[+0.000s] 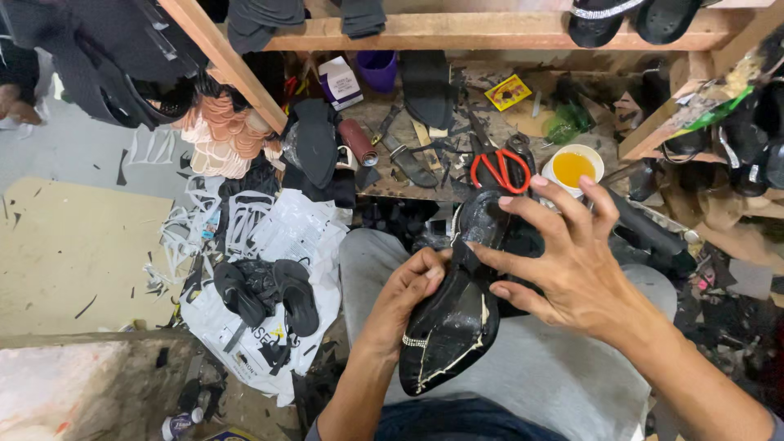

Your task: The person sits on the floor and applies a substance to the sole of a black slip-on shoe using their fingers. They repeatedly rub the substance into the sole, turn the shoe over, and place it on a nearby shelf before picking up another shoe to repeat the process.

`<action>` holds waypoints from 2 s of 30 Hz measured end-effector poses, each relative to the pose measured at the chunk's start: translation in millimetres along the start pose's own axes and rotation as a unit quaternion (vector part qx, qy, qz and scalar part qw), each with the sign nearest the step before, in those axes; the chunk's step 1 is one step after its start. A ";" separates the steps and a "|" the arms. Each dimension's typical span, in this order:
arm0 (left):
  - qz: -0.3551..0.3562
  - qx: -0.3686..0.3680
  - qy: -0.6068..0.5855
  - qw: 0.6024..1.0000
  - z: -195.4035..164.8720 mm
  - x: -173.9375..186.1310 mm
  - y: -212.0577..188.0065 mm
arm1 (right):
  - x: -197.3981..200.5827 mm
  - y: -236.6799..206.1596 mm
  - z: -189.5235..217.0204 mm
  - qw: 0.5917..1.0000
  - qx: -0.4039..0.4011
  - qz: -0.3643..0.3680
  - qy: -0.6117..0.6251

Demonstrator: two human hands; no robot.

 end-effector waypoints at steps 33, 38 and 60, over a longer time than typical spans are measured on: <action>0.047 -0.014 -0.020 0.999 -5.4 -16.5 -5.6 | -2.9 -9.3 -8.1 0.991 -0.087 -0.068 -0.077; 0.002 -0.033 -0.033 0.999 0.5 -4.5 0.3 | -12.8 -14.1 -0.2 0.994 -0.082 -0.036 0.054; -0.175 -0.041 -0.217 0.960 22.7 54.7 3.3 | -90.1 -22.4 -201.0 0.934 -0.352 0.044 -0.042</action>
Point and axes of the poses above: each hand's wrist, its own y-axis towards the middle knuckle, its own x-axis out of the back of the hand, z = x × y, the point moved 4 cm from there along y, towards the middle knuckle, and after that the axes turned 6 degrees about -x, right-handed, at the moved point
